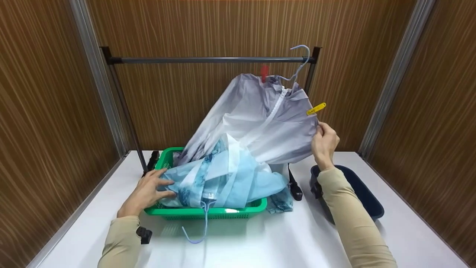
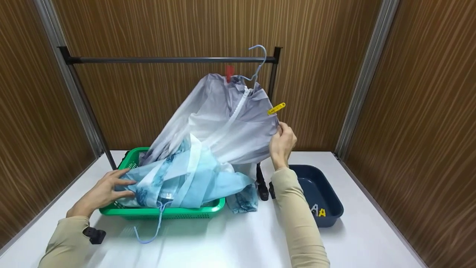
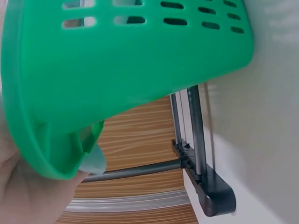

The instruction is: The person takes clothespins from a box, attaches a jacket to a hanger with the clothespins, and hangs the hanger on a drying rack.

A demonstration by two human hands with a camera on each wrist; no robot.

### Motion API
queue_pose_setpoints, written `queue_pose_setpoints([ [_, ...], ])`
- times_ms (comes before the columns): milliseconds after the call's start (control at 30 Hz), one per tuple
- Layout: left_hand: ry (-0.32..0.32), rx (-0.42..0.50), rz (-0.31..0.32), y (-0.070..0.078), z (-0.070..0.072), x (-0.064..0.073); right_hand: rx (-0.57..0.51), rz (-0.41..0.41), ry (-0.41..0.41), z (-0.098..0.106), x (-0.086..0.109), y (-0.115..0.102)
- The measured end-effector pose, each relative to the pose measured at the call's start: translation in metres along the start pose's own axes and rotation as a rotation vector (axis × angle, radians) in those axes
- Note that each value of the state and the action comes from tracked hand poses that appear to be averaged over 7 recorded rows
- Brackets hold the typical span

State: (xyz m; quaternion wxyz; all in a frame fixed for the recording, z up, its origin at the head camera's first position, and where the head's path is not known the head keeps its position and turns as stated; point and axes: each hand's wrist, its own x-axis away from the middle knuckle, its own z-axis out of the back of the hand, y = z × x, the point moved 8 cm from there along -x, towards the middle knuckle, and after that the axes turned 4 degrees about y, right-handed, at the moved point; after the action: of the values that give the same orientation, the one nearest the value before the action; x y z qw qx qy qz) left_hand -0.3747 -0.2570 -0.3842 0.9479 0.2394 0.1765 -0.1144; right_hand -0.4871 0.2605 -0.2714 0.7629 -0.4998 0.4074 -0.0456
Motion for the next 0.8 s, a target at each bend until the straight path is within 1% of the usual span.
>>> queue_pose_setpoints([
  [67, 0.013, 0.001, 0.010, -0.001, -0.003, 0.008, -0.005, 0.009, 0.010, 0.001, -0.001, 0.000],
  [167, 0.061, -0.016, 0.023, -0.003, -0.005, 0.021, -0.016, 0.018, 0.019, 0.002, -0.002, 0.001],
  [300, 0.143, -0.080, 0.024, -0.002, -0.007, 0.039, -0.033, 0.037, 0.014, -0.001, 0.000, -0.001],
  [367, 0.162, -0.114, 0.022, 0.003, -0.008, 0.044, -0.045, 0.056, 0.017, -0.001, -0.002, 0.000],
  [433, 0.161, -0.130, 0.036, 0.006, -0.009, 0.050, -0.057, 0.082, 0.024, -0.002, -0.003, 0.000],
  [500, 0.143, -0.137, 0.056, 0.009, -0.011, 0.056, -0.068, 0.111, 0.027, -0.002, -0.003, 0.001],
  [567, 0.110, -0.128, 0.069, 0.011, -0.014, 0.059, -0.059, 0.129, 0.025, -0.001, -0.003, 0.000],
  [667, 0.078, -0.102, 0.075, 0.015, -0.017, 0.063, -0.044, 0.155, 0.019, 0.002, -0.002, -0.001],
  [767, 0.073, -0.064, 0.081, 0.019, -0.016, 0.068, -0.032, 0.175, 0.010, 0.005, -0.002, -0.002],
  [800, 0.083, -0.053, 0.074, 0.020, -0.015, 0.070, -0.029, 0.181, 0.002, 0.006, -0.002, -0.003],
])
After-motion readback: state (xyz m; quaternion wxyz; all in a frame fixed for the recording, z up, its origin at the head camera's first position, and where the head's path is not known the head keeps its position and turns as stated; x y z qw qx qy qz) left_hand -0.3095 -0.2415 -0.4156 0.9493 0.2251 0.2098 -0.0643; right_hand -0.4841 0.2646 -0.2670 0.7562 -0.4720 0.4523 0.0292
